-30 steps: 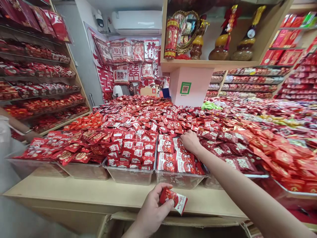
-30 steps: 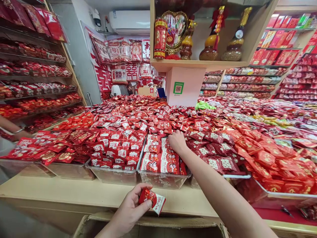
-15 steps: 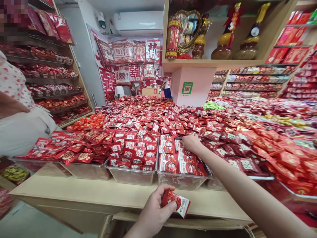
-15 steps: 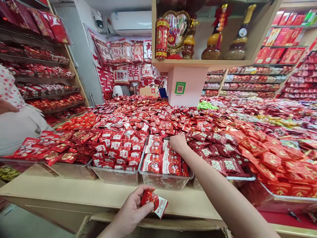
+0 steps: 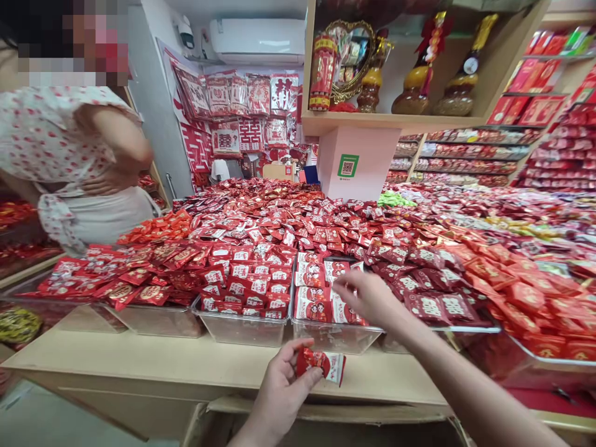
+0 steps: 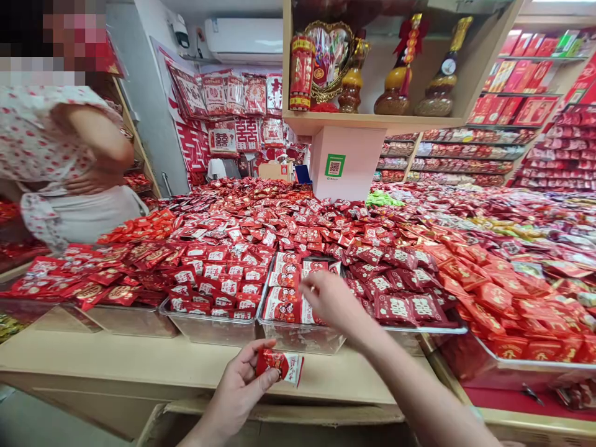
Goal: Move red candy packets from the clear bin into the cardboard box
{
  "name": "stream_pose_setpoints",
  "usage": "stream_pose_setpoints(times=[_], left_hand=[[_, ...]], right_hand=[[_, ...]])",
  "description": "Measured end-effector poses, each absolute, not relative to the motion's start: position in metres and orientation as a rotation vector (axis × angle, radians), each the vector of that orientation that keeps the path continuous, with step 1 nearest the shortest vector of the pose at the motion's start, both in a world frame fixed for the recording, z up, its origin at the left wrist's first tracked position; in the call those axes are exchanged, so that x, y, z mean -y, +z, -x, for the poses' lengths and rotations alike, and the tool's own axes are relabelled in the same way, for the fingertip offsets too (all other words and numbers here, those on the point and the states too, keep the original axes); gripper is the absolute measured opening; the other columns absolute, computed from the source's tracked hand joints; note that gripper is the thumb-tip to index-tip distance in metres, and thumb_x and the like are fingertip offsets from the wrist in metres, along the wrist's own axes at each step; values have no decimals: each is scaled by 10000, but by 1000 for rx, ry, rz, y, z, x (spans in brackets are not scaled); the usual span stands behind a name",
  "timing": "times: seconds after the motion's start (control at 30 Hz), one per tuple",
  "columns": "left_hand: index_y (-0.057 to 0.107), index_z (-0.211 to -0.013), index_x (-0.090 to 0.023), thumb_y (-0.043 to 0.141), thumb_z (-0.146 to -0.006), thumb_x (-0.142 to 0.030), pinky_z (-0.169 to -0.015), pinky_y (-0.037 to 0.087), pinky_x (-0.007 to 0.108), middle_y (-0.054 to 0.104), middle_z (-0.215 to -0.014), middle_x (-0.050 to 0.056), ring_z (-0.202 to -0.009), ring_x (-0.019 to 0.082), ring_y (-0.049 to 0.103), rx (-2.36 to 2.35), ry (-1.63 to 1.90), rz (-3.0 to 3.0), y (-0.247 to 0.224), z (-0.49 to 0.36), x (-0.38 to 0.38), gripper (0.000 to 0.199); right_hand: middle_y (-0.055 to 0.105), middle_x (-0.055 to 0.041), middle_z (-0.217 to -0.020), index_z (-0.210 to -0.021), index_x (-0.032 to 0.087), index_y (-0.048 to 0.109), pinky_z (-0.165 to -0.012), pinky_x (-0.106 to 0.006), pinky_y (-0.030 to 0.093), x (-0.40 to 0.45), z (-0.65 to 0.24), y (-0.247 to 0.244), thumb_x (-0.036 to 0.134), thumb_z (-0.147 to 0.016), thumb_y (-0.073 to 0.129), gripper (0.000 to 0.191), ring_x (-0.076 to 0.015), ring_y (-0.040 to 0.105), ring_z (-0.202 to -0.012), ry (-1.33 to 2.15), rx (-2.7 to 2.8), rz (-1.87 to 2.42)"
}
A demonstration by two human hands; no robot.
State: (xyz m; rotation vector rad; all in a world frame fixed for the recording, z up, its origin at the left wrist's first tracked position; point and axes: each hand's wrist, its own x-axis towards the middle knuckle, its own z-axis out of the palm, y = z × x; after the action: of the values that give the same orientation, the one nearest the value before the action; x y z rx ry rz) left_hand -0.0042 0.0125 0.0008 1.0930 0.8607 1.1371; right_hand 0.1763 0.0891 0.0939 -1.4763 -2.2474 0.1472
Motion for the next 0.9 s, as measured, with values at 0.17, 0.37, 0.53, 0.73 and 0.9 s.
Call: stream_pose_setpoints(times=[0.17, 0.37, 0.53, 0.73, 0.9], left_hand=[[522, -960, -169, 636, -674, -178, -738, 460, 270, 658, -848, 42, -776, 145, 589, -870, 1239, -1046, 1, 4, -13, 308], [493, -981, -174, 665, -646, -155, -659, 493, 268, 659, -803, 33, -703, 127, 588, -834, 1227, -946, 6, 3, -11, 376], [566, -860, -146, 632, -687, -236, -597, 491, 252, 647, -743, 30, -641, 115, 569, -860, 1167, -876, 9, 4, -10, 205], [618, -756, -133, 645, -675, -230, -623, 483, 256, 662, -704, 32, -631, 117, 578, -797, 1204, -770, 11, 5, -10, 129], [630, -740, -139, 634, -691, -203, -660, 467, 228, 675, -738, 32, -673, 110, 586, -718, 1221, -734, 11, 7, -9, 81]], right_hand=[[589, -15, -654, -787, 174, 570, -519, -223, 353, -16, -154, 49, 381, -725, 529, 220, -129, 497, -575, 673, 2058, 1381], [501, 22, -579, -702, 151, 502, -475, -203, 378, -19, -151, 17, 380, -688, 580, 242, -90, 459, -511, 1296, 1590, 1122], [484, 26, -568, -709, 142, 509, -453, -207, 384, -19, -151, 7, 411, -656, 610, 292, -81, 446, -477, 1392, 1484, 1056], [476, 20, -567, -685, 146, 521, -488, -207, 382, -14, -151, 7, 397, -735, 531, 256, -86, 448, -513, 1213, 1508, 1031], [471, 18, -563, -691, 152, 531, -476, -208, 392, -11, -144, 10, 403, -749, 509, 258, -85, 436, -509, 1162, 1441, 1014]])
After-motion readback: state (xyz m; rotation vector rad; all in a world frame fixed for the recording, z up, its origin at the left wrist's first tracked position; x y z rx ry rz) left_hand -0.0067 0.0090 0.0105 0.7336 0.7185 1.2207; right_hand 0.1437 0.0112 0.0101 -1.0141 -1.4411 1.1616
